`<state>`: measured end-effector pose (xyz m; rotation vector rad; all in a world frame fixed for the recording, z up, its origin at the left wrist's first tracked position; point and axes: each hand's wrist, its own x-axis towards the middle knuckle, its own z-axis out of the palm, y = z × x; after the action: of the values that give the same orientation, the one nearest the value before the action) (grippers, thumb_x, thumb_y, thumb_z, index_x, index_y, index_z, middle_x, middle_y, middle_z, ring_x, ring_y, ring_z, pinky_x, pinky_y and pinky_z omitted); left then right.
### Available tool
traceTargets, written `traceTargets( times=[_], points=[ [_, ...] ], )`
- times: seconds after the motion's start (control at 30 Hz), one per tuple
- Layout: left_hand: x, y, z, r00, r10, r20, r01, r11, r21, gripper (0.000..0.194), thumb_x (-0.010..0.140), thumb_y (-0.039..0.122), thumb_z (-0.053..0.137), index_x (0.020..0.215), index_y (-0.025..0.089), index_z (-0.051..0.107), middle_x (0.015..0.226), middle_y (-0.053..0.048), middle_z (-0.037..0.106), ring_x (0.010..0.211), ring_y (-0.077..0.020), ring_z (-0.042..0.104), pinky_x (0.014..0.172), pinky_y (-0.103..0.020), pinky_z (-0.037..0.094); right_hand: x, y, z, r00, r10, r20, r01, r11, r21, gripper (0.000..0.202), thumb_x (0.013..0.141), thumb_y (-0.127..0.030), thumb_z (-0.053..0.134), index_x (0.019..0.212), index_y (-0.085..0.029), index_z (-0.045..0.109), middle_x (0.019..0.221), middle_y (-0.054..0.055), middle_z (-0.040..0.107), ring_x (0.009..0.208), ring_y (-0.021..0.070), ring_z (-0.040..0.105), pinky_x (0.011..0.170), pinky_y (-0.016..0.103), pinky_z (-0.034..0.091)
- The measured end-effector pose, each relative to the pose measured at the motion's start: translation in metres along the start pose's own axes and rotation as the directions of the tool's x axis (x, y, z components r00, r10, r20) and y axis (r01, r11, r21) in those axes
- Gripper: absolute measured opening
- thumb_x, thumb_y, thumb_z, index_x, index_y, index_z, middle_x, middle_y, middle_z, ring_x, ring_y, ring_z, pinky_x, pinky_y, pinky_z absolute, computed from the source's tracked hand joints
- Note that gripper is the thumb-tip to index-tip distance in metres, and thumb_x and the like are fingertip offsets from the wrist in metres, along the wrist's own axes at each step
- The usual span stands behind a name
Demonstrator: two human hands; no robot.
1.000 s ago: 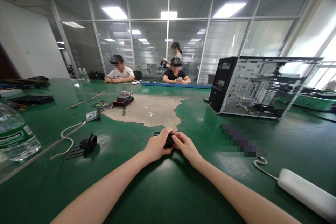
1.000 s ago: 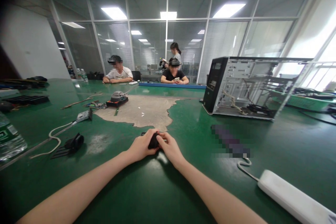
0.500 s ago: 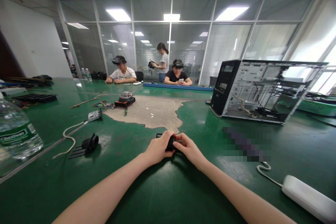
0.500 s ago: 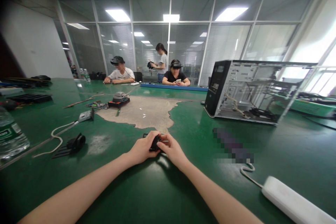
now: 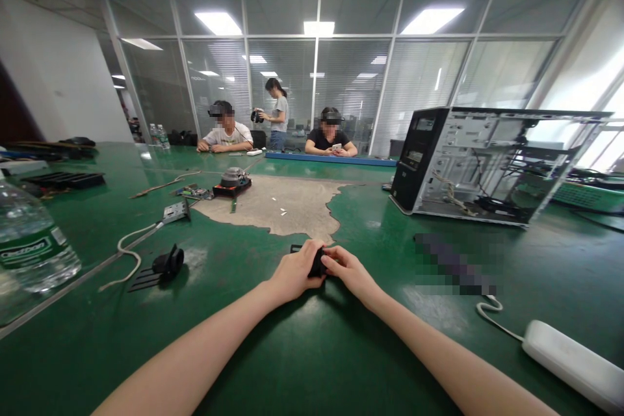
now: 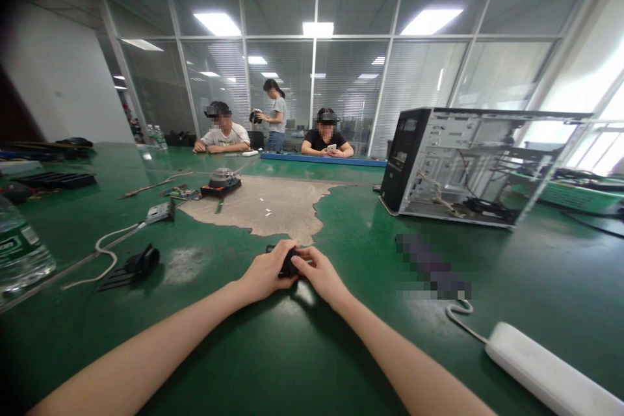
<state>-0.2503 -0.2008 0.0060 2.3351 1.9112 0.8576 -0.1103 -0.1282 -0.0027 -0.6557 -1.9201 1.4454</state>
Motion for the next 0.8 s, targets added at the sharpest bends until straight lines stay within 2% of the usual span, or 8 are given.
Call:
traceTargets(
  times=[0.17,0.33,0.47,0.67,0.8],
  points=[
    [0.000,0.000,0.001,1.000,-0.008,-0.003,0.008,1.000,0.012,0.056,0.067,0.029,0.057,0.114,0.025,0.027,0.114,-0.003,0.044,0.087,-0.0207,0.055,0.069,-0.032,0.045,-0.003,-0.007,-0.002,0.998,-0.054,0.040,0.051,0.996,0.075,0.031,0.061,-0.033,0.065,0.083,-0.019,0.048,0.088,0.001,0.056,0.079,0.0143,0.056,0.072,0.030,0.046],
    [0.000,-0.001,0.002,1.000,0.017,-0.009,-0.017,1.000,-0.002,0.056,0.068,0.030,0.057,0.115,0.025,0.026,0.114,-0.003,0.044,0.091,-0.0202,0.054,0.072,-0.032,0.044,-0.002,-0.004,-0.002,1.000,-0.012,0.000,0.012,0.997,0.070,0.025,0.068,-0.036,0.058,0.083,-0.019,0.048,0.083,0.002,0.058,0.076,0.0145,0.057,0.070,0.031,0.046],
    [0.000,-0.002,0.001,1.000,0.009,-0.007,-0.009,1.000,0.012,0.059,0.067,0.030,0.057,0.116,0.025,0.025,0.116,-0.004,0.043,0.089,-0.0208,0.055,0.071,-0.032,0.045,0.001,0.002,-0.003,1.000,-0.005,0.001,0.005,1.000,0.006,0.027,0.070,-0.038,0.055,0.088,-0.019,0.051,0.088,0.004,0.058,0.080,0.0153,0.056,0.074,0.032,0.045],
    [0.000,-0.001,0.000,1.000,-0.021,0.005,0.021,0.999,0.025,0.058,0.066,0.029,0.057,0.115,0.025,0.027,0.113,-0.003,0.045,0.086,-0.0205,0.055,0.068,-0.031,0.044,-0.002,-0.005,-0.004,0.994,-0.087,0.064,0.087,0.996,0.008,0.028,0.064,-0.030,0.062,0.086,-0.020,0.048,0.092,0.002,0.055,0.084,0.0149,0.056,0.077,0.031,0.045],
    [0.000,0.001,-0.001,1.000,-0.022,0.012,0.022,1.000,0.012,0.058,0.066,0.029,0.057,0.115,0.025,0.026,0.113,-0.003,0.045,0.087,-0.0202,0.055,0.069,-0.031,0.044,-0.002,-0.005,-0.003,0.998,-0.052,0.026,0.052,0.999,0.006,0.025,0.068,-0.034,0.058,0.085,-0.019,0.048,0.085,0.001,0.057,0.080,0.0142,0.056,0.073,0.031,0.046]
  ],
)
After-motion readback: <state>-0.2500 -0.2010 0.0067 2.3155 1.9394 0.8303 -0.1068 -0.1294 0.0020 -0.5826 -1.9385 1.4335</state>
